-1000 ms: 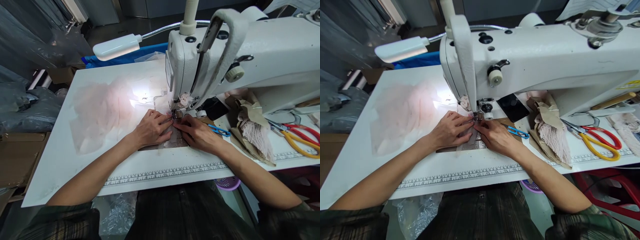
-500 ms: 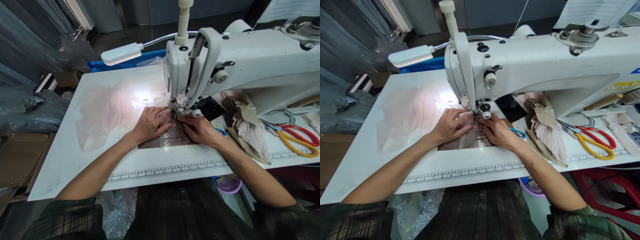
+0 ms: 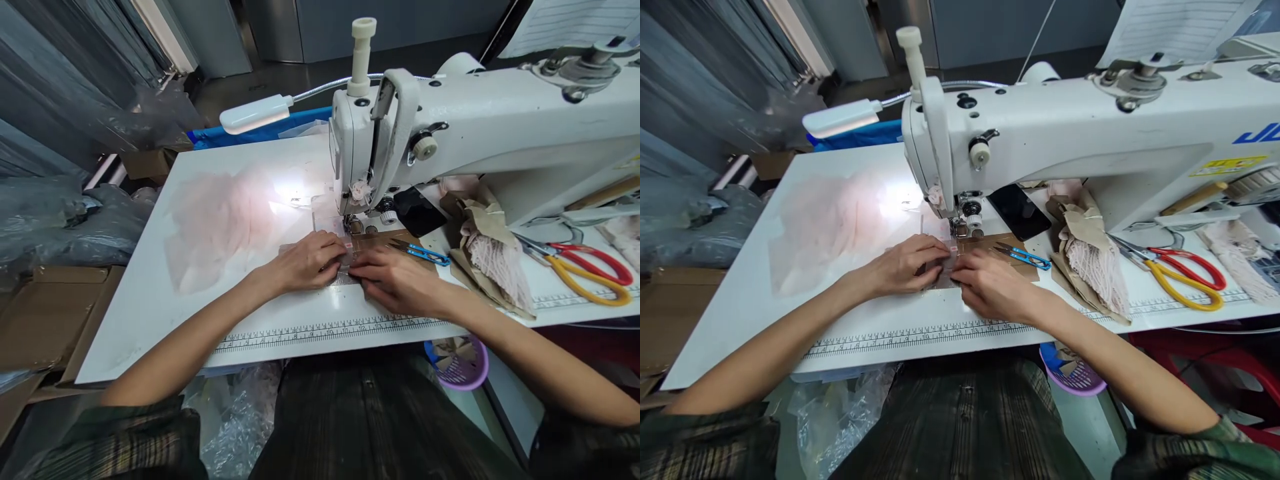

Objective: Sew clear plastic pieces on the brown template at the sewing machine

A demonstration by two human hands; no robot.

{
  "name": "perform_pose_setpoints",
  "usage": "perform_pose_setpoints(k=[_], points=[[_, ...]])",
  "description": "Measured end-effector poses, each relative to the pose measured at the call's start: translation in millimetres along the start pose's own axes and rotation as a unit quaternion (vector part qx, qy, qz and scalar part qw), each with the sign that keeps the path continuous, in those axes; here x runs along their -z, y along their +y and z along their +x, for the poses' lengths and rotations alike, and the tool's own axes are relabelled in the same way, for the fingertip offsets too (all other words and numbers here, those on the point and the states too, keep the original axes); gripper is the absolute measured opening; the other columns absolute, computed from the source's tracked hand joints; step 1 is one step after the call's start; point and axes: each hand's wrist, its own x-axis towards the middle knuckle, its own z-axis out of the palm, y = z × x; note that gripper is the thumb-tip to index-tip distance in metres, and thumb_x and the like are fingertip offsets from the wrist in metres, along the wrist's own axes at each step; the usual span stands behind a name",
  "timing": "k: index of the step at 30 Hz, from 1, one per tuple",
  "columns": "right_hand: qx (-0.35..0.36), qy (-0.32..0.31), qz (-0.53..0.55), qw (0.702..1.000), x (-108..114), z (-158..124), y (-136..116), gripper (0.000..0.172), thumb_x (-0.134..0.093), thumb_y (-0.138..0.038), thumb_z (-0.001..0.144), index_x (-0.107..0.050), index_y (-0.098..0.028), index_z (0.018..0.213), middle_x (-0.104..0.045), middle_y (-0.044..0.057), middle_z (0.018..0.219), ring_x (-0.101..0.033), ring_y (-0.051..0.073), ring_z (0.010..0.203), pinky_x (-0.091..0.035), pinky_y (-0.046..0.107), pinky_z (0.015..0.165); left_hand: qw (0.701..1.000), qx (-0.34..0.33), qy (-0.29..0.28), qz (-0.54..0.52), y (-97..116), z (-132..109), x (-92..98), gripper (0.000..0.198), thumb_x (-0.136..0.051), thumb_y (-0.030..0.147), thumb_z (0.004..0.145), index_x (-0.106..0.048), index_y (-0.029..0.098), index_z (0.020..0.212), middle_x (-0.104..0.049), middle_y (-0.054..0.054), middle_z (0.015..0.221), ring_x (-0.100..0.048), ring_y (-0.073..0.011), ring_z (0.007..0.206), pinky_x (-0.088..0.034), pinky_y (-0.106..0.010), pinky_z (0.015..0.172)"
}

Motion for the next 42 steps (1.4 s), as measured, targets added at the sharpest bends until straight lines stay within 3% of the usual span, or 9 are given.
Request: perform_pose_setpoints(k=[3, 6, 9, 13, 15, 17, 24, 36, 42], points=[[-0.017, -0.034, 0.001, 0.999, 0, -19, -23, 0.026, -0.057, -0.013, 0.086, -0.067, -0.012, 0.11, -0.064, 0.016, 0.114, -0.056, 0.03, 0.103, -0.047, 0.048, 0.088, 1.0, 0.017, 0.011, 0.0, 0, -2, -5.5, 0.023, -0.049, 0.017, 0.091, -0.063, 0.012, 0.109, -0.067, -0.011, 0.108, -0.061, -0.021, 0.101, -0.051, -0.038, 0.085], [-0.011, -0.128, 0.131, 0.983, 15, -37, -40, 0.013, -0.059, -0.017, 0.089, -0.07, -0.018, 0.096, -0.069, 0.007, 0.1, -0.06, 0.023, 0.098, -0.048, 0.038, 0.089, 0.999, 0.035, 0.036, 0.017, -1, -2, -10.9, 0.018, -0.052, 0.021, 0.092, -0.066, 0.014, 0.1, -0.068, -0.008, 0.104, -0.063, -0.0195, 0.095, -0.048, -0.035, 0.077], [-0.036, -0.198, 0.254, 0.946, 36, -37, -34, 0.013, -0.058, -0.018, 0.091, -0.071, -0.02, 0.092, -0.071, 0.002, 0.094, -0.065, 0.015, 0.082, -0.05, 0.025, 0.076, 0.995, 0.043, 0.079, 0.034, 0, -1, -16.2, 0.018, -0.053, 0.025, 0.094, -0.068, 0.016, 0.089, -0.07, -0.005, 0.097, -0.063, -0.017, 0.085, -0.045, -0.033, 0.074], [-0.097, -0.065, 0.134, 0.984, 39, -6, 5, 0.02, -0.052, -0.019, 0.092, -0.072, -0.016, 0.092, -0.07, 0.005, 0.089, -0.064, 0.018, 0.077, -0.048, 0.028, 0.068, 0.992, 0.028, 0.102, 0.073, 2, -1, -21.3, 0.017, -0.054, 0.025, 0.094, -0.069, 0.018, 0.089, -0.072, -0.003, 0.092, -0.062, -0.0145, 0.079, -0.042, -0.032, 0.073], [-0.105, 0.026, 0.069, 0.992, 28, 11, 24, 0.023, -0.051, -0.016, 0.089, -0.072, -0.015, 0.098, -0.07, 0.008, 0.093, -0.064, 0.021, 0.083, -0.049, 0.031, 0.073, 0.989, 0.014, 0.105, 0.103, 3, -2, -22.7, 0.015, -0.056, 0.023, 0.094, -0.07, 0.019, 0.089, -0.072, -0.002, 0.092, -0.061, -0.0141, 0.077, -0.041, -0.032, 0.072], [-0.094, 0.058, 0.049, 0.993, 13, 22, 38, 0.03, -0.049, -0.016, 0.089, -0.071, -0.015, 0.11, -0.068, 0.009, 0.097, -0.064, 0.022, 0.084, -0.05, 0.034, 0.079, 0.985, -0.002, 0.115, 0.131, 5, -4, -23.3, 0.014, -0.057, 0.023, 0.093, -0.07, 0.02, 0.088, -0.072, -0.002, 0.093, -0.06, -0.0142, 0.077, -0.04, -0.033, 0.072], [-0.056, 0.095, 0.029, 0.993, -18, 16, 55, 0.04, -0.049, -0.017, 0.088, -0.066, -0.018, 0.124, -0.054, 0.013, 0.107, -0.059, 0.025, 0.096, -0.053, 0.041, 0.084, 0.983, -0.024, 0.108, 0.149, 6, -2, -23.3, 0.014, -0.055, 0.02, 0.094, -0.068, 0.019, 0.088, -0.071, -0.002, 0.089, -0.06, -0.013, 0.074, -0.043, -0.031, 0.072], [-0.037, 0.103, 0.04, 0.993, -16, 12, 56, 0.04, -0.048, -0.014, 0.088, -0.068, -0.022, 0.121, -0.055, 0.011, 0.106, -0.058, 0.022, 0.096, -0.052, 0.04, 0.09, 0.993, -0.049, 0.01, 0.106, 9, -8, -8.0, 0.024, -0.051, 0.028, 0.092, -0.069, 0.014, 0.099, -0.07, -0.01, 0.102, -0.065, -0.0197, 0.087, -0.051, -0.038, 0.081], [-0.057, 0.106, 0.015, 0.993, -11, 12, 53, 0.037, -0.048, -0.016, 0.09, -0.068, -0.023, 0.121, -0.058, 0.009, 0.107, -0.059, 0.02, 0.092, -0.053, 0.035, 0.086, 0.995, -0.035, 0.032, 0.091, 4, -8, -13.7, 0.022, -0.049, 0.024, 0.094, -0.067, 0.014, 0.098, -0.07, -0.009, 0.099, -0.064, -0.0179, 0.085, -0.049, -0.035, 0.078]])
